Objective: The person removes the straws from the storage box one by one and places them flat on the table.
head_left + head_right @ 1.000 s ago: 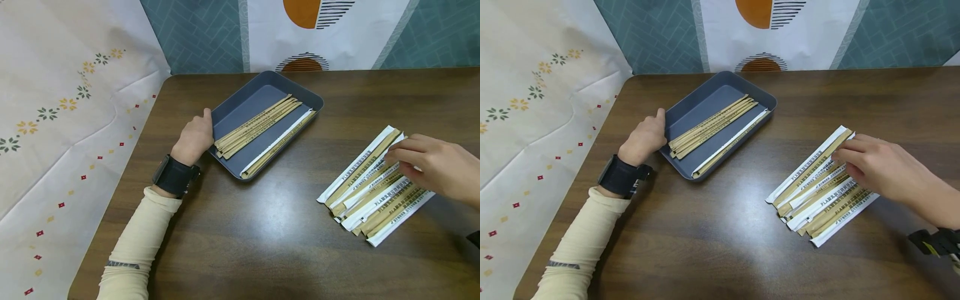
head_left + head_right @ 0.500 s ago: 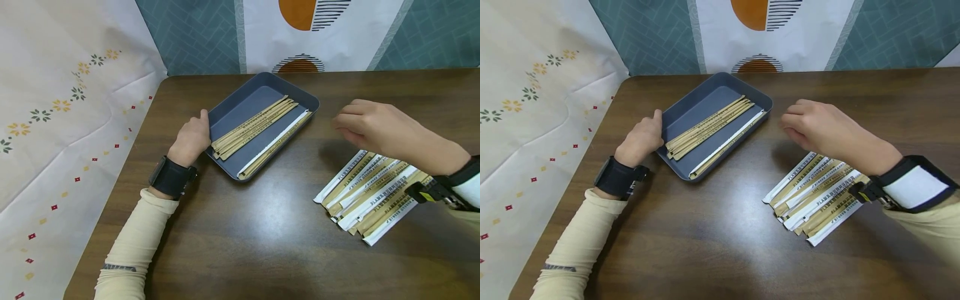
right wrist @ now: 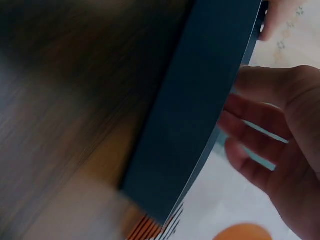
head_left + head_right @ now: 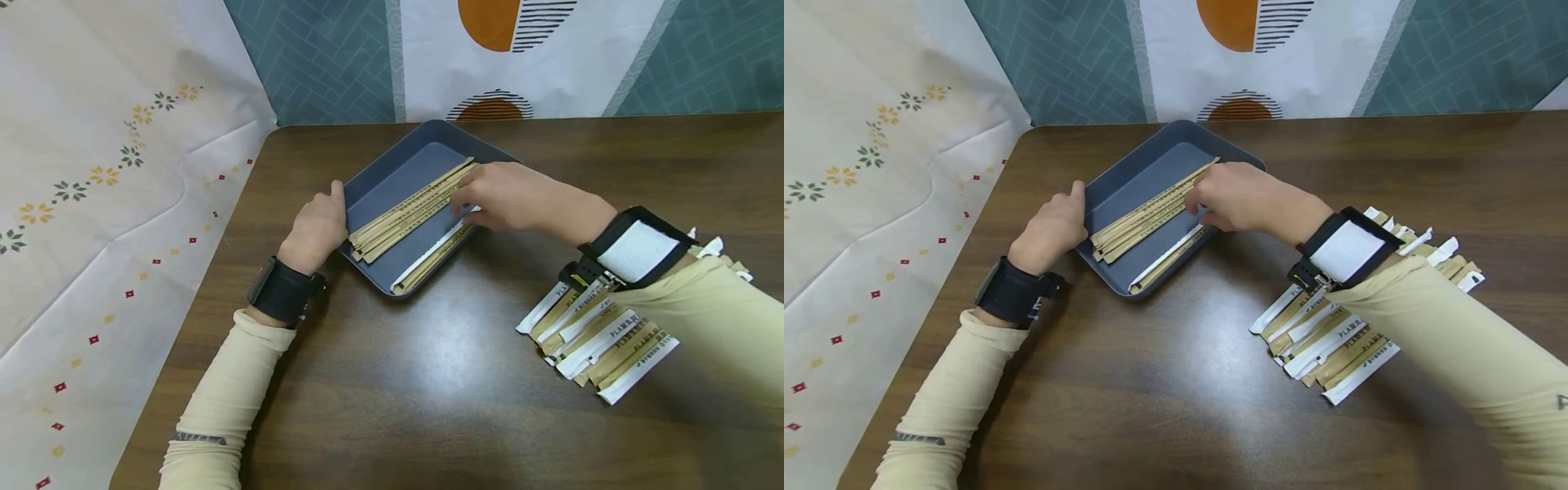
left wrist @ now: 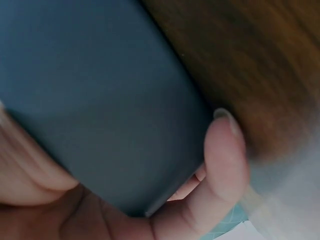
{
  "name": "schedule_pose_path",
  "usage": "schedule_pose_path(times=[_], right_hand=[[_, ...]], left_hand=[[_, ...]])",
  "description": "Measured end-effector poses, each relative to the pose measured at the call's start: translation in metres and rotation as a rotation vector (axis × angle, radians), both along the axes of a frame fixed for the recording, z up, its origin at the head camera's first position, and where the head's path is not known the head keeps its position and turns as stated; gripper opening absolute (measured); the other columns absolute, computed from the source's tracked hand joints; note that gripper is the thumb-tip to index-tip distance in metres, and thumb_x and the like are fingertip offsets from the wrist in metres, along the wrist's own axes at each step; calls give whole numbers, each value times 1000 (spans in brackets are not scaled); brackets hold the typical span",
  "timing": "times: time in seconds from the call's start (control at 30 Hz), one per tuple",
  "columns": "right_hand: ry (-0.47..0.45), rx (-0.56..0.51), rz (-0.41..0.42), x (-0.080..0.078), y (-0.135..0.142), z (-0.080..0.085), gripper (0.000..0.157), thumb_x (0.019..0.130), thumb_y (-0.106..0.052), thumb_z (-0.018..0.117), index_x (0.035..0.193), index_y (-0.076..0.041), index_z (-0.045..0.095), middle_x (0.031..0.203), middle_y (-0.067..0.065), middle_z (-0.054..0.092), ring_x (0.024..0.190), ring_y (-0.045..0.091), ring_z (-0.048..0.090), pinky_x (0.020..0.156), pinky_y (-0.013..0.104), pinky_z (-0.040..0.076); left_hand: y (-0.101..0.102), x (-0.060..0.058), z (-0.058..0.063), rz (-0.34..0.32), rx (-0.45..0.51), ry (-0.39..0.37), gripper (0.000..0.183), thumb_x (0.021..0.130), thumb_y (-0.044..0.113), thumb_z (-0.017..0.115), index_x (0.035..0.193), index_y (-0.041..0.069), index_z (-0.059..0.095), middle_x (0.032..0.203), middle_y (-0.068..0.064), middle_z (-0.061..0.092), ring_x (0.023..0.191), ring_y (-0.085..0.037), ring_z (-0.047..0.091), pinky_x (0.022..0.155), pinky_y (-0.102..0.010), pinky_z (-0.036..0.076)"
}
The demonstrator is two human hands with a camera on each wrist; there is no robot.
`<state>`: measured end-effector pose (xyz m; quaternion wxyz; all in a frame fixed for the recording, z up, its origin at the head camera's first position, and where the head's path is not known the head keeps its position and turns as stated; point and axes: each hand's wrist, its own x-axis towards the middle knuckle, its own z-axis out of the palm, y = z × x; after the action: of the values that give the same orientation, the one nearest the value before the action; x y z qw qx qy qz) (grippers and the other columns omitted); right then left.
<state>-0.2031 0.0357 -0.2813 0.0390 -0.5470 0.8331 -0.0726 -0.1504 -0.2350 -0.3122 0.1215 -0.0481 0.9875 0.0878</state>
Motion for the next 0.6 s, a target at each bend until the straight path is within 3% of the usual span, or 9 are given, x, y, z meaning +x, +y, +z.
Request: schedule_pose_path(times=[0.33,0.6], right_hand=[[-38,254,-30,-3,-37,1,21,80,0,73,100,-7,72,96,10,69,84,25,62,72,43,53],[-46,316,-63,-1,-46,-5,17,83,6,62,87,-9,68,81,6,62,74,23,55,69,39,48]], left_hand=[[0,0,0,15,21,-11,50,94,3,51,137,-3,27,109,-28,57,85,-33,61,68,-41,50],[0,1,0,14,29,-12,50,93,3,52,136,-3,28,109,-28,57,84,-33,60,67,-40,50]])
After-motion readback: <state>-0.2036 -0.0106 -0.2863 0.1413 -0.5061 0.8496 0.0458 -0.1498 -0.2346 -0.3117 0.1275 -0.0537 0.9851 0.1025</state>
